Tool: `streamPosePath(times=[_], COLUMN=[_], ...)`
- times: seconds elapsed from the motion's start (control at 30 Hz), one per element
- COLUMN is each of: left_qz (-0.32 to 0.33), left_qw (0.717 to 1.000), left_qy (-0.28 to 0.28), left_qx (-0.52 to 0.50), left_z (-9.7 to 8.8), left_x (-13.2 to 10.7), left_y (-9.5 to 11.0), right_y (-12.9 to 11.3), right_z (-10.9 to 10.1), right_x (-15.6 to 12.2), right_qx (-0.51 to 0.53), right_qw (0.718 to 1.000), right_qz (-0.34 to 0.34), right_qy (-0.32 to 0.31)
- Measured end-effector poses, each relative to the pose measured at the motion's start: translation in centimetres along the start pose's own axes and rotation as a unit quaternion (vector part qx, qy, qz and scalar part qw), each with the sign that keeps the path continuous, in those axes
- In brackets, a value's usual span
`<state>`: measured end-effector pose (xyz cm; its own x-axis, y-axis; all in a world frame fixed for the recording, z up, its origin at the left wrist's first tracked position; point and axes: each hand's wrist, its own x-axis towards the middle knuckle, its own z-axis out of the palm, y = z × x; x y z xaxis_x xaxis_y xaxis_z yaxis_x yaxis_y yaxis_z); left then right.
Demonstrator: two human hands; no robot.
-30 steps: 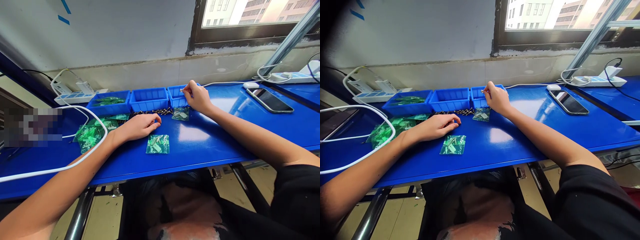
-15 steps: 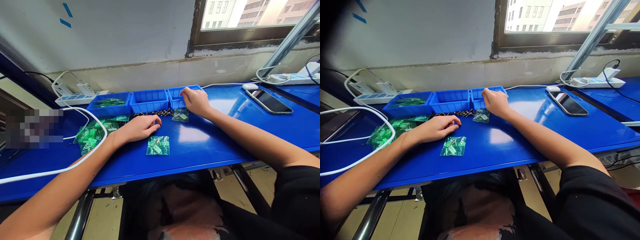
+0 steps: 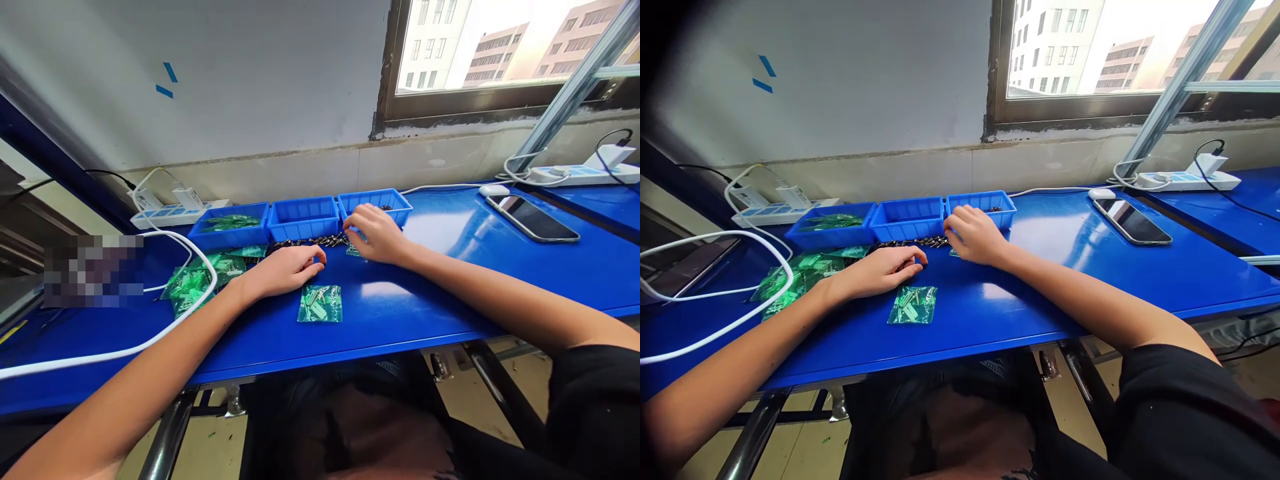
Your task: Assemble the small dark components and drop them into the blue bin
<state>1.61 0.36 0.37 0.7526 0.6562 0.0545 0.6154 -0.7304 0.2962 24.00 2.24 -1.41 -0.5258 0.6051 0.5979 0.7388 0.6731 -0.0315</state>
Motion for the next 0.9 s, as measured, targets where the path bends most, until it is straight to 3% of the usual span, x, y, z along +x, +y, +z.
streamPosePath(times=[0.1,0.2,0.9], left_qz=[-0.005,-0.007,-0.008], left_qw=[1.000,1.000,1.000], left_qy=[0.001,-0.001,-0.001], left_qx=[-0.003,-0.006,-0.004], left_z=[0.11,0.13,-0.23], left_x=[0.02,0.00,-0.05], left_y=[-0.16,-0.26,0.30], right_y=[-0.54,-0.43,-0.03], right_z=[0.56,0.70,0.93], right_x=[-0.07,0.02,0.09], right_qx=[0.015,0.018,0.076], right_qw=[0.994,0.990,0.987], right_qz=[-0.036,-0.035,-0.033], right_qy=[-0.103,-0.136,-0.136])
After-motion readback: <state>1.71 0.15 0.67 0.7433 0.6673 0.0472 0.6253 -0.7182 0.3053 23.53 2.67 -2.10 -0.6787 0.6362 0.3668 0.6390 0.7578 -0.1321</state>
